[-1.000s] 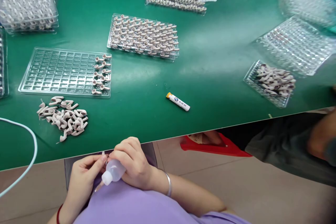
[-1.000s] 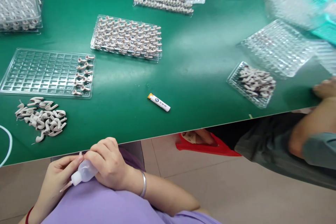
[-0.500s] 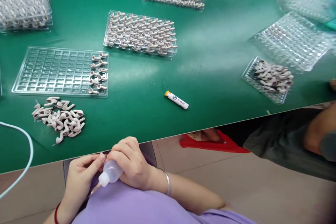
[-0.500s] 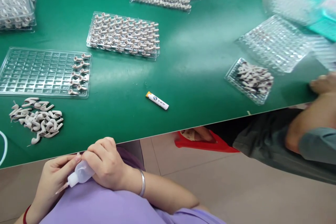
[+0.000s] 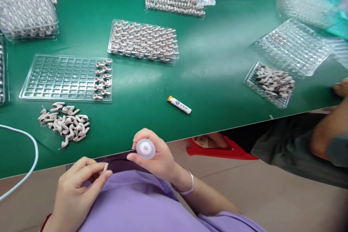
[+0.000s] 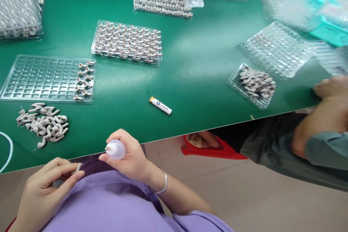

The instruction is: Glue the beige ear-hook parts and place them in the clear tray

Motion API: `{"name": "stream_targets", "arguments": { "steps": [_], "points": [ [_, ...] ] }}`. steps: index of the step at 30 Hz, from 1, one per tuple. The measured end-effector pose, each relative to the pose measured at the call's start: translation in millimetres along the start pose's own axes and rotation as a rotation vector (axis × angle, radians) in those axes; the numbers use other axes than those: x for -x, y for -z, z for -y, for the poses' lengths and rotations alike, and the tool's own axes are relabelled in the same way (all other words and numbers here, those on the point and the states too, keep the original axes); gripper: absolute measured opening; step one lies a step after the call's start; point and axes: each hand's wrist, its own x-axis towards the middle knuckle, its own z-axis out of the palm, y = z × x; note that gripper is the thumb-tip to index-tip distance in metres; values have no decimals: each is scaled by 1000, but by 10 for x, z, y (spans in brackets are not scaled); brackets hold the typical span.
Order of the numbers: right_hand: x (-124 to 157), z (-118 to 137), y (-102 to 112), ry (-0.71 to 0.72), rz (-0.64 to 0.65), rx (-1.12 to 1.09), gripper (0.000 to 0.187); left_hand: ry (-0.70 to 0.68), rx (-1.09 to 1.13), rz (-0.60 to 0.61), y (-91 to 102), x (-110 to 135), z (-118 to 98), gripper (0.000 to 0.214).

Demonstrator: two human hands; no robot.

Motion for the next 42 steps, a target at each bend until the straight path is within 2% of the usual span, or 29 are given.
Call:
{"name": "stream_targets", "arguments": {
  "steps": [3, 6, 16, 20, 23, 25, 30, 36, 39, 42],
  "points": [
    [-1, -2, 10, -27, 0, -14, 23, -97, -74, -26, -2, -41, -36, 4],
    [5, -15, -9, -28, 8, -10, 23, -136, -116, -18, 7, -87, -51, 4],
    [-4, 26, -34, -2, -12, -82, 19, -180, -189, 35, 2, -175, -83, 6],
    [8, 89, -95, 236, 61, -163, 25, -220, -232, 27, -26, -211, -117, 8],
    [0, 87, -151, 410, 146, -100, 31, -245, -244, 28, -32, -223, -138, 11],
    [-18, 71, -166, 450, 158, -34, 33, -253, -259, 29, -29, -223, -143, 12],
    [-79, 44, -66, 344, -7, 89, 31, -256, -285, 26, -21, -202, -121, 6],
    [-58, -67, 246, 298, -173, 320, 32, -249, -277, 32, 2, -209, -110, 5],
    [19, -165, 417, 283, -275, 477, 32, -287, -334, -23, 98, -401, -66, 7],
    [129, -230, 531, 236, -288, 620, 30, -335, -501, -149, 261, -771, 36, 15]
  ]
}}
